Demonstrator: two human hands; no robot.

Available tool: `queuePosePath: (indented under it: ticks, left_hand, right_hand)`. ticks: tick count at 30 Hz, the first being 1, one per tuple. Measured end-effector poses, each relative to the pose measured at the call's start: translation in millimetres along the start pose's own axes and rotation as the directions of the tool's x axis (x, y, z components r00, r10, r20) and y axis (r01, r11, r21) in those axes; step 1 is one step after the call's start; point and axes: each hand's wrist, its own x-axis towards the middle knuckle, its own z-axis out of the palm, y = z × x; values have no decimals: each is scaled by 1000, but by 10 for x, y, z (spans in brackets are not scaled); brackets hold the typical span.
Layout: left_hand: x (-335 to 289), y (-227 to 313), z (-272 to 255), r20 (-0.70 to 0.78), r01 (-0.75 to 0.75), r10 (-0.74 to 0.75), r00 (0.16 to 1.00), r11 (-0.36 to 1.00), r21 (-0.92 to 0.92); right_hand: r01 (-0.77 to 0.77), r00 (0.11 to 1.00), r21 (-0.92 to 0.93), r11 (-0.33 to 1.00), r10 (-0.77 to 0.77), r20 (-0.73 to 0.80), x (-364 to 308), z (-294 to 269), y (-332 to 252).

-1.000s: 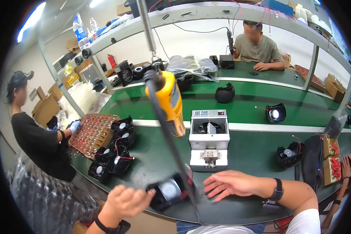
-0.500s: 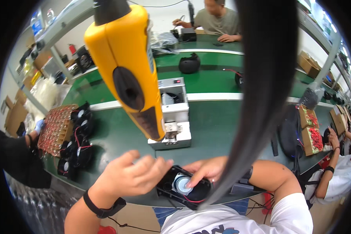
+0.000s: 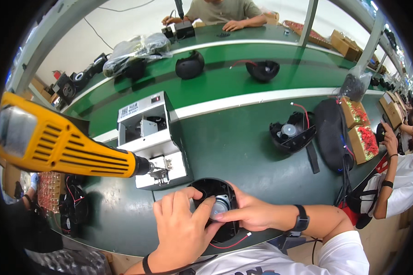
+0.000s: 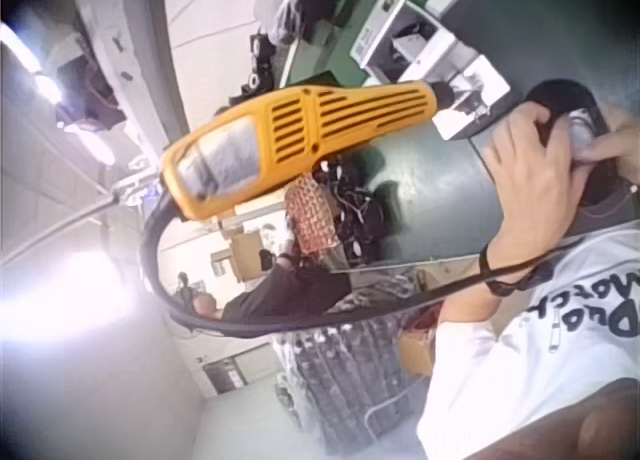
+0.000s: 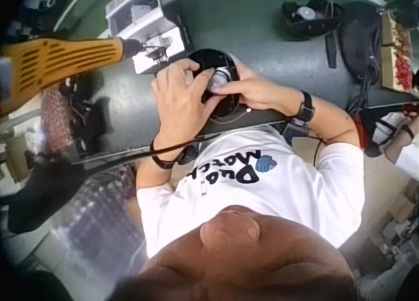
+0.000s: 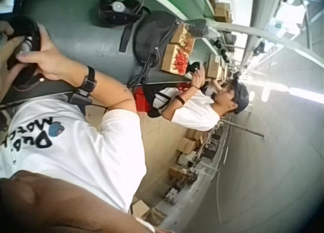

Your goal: Assemble a speaker into a plastic housing using an electric screwdriver.

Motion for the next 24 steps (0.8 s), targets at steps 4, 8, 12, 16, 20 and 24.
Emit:
queuePosePath:
  ticks: [4,8,12,16,20,24]
  left_hand:
    - [16,14,35,-49,-1,-1,999,1000,-21]
    - [35,24,56,-49,4,-5,999,1000,-6]
    - [42,39,50,-34,24,-24,999,1000,-7]
    - [36,47,41,-27,36,-36,999,999,-4]
    - [18,41,61,-38,39,-39,999,999,4]
    - [15,33,54,-42,40,-40,998,999,-2]
  right_hand:
    - [9,999,-27,1000,-8,33,-18,-46,-75]
    - [37,999,-33,999,-36,36,-12,-56,-89]
    - [81,996,-38,996,-79,51,6,-55,-73]
    - [103,993,-70,992,-99,62,12,-57,-56]
    - [137,989,-139,981,-128,69,13,-49,-42]
    - [138,989,-168,976,-128,67,14,-56,-38]
